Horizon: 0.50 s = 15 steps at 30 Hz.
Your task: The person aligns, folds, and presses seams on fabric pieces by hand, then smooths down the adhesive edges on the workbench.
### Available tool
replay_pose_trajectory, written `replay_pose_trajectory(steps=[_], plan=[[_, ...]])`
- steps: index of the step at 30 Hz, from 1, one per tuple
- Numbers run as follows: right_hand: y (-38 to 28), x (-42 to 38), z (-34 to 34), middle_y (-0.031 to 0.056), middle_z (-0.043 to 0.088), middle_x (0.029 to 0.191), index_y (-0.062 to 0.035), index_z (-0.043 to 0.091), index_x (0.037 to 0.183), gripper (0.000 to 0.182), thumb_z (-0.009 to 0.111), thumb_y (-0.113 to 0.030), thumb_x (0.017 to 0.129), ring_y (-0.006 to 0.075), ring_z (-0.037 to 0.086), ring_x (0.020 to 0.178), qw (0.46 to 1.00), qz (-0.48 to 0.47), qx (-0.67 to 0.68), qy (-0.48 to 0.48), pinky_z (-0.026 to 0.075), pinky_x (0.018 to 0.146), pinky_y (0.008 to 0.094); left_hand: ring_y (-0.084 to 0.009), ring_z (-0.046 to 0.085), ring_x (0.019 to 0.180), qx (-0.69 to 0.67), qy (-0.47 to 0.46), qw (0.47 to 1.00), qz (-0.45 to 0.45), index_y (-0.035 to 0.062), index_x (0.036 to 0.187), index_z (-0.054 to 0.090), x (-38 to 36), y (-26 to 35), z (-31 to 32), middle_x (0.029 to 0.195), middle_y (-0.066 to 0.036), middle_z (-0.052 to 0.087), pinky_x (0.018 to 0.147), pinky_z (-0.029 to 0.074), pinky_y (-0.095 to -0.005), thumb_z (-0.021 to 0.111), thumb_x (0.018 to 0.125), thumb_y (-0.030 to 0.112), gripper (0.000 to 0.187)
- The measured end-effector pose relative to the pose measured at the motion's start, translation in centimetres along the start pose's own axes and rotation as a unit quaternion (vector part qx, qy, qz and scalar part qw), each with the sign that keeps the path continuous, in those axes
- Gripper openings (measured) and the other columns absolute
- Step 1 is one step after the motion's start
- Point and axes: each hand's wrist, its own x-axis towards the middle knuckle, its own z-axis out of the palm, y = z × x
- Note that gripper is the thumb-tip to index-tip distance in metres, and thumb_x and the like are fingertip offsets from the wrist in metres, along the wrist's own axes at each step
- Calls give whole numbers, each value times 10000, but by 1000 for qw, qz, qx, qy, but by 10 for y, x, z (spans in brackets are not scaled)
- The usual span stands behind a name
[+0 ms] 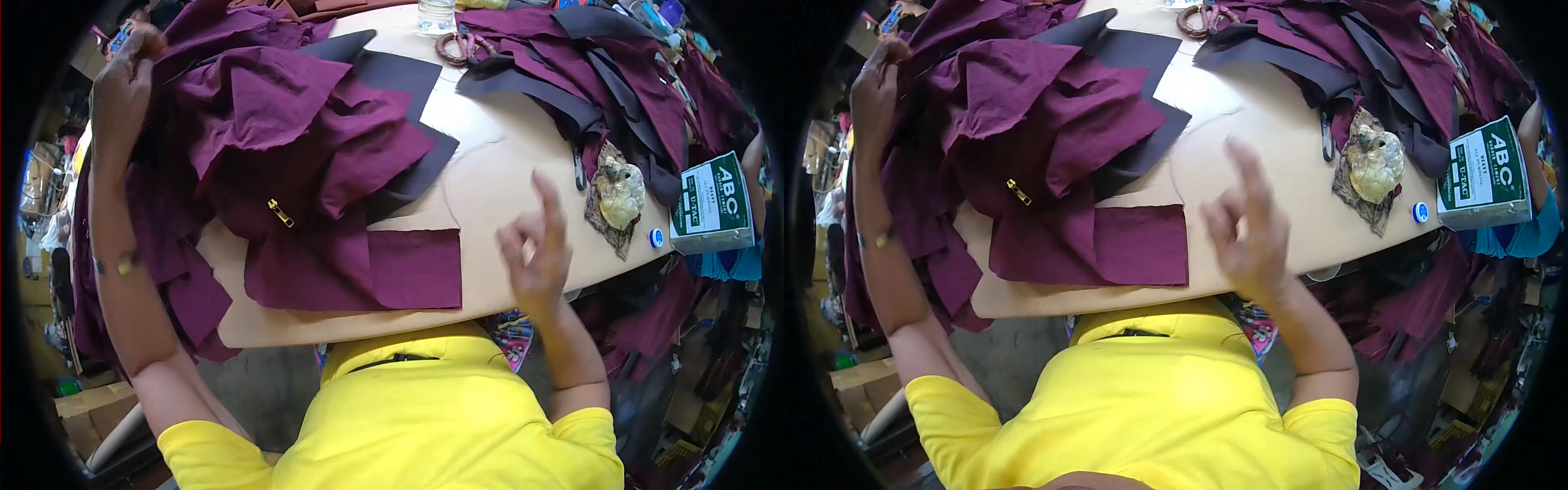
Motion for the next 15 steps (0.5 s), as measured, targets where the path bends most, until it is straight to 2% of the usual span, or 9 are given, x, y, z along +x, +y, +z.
replay_pose_trajectory(steps=[1,3,4,5,6,8,12,14,15], plan=[[9,14,-2,39,461,569,-11,343,1335,608,571,44,774,114,464,506,1000,22,1,2,417,526,242,-260,616,829,-72,51,995,38,96,983,602,-4,23,7,861,-102,635,761,456,-323,494,859,139,170],[34,42,5,36,484,609,-64,332,1354,629,573,-1,777,122,485,541,994,59,-41,-79,434,562,250,-244,606,911,-173,-98,976,90,103,1069,596,-19,86,17,1016,-102,623,793,461,-331,626,807,276,315],[48,52,15,63,567,733,-113,338,1356,619,582,-70,789,187,555,643,984,96,-40,-141,470,651,302,-262,582,972,-111,-149,968,166,128,1119,568,-23,106,24,1064,-104,609,848,436,-363,655,777,330,407],[62,58,30,87,586,808,-120,329,1359,628,596,-100,791,226,571,708,981,63,-88,-159,473,687,332,-315,485,1142,-87,-180,958,207,117,1225,500,-32,117,39,1201,-109,545,968,365,-399,692,730,299,561],[68,58,44,110,605,883,-126,321,1362,640,611,-130,792,265,586,774,975,31,-135,-176,476,723,362,-327,449,1181,-51,-196,955,218,145,1291,435,-41,122,59,1230,-126,523,1019,297,-436,667,738,386,646],[60,56,60,109,585,913,-159,302,1373,673,623,-114,784,244,557,742,972,67,-102,-199,459,709,360,-332,454,1175,38,-197,959,202,158,1320,399,-55,129,85,1268,-122,495,1035,264,-440,645,746,434,683],[30,38,48,111,572,942,-165,281,1383,707,643,-131,777,242,549,734,956,78,-140,-244,450,701,359,-289,524,1064,64,-256,956,126,157,1303,406,-67,119,107,1158,-91,534,994,293,-421,622,782,362,600],[22,18,44,146,592,932,-138,314,1362,658,631,-131,785,291,570,788,947,37,-163,-275,459,722,391,-263,558,980,68,-295,948,99,147,1265,438,-69,115,112,1065,-86,553,959,315,-417,604,805,313,517],[21,12,43,163,601,928,-125,330,1352,635,624,-131,790,315,580,815,941,18,-174,-289,464,732,407,-239,573,873,43,-206,966,151,116,1126,523,-78,102,127,923,-69,554,891,358,-397,573,826,222,322]])
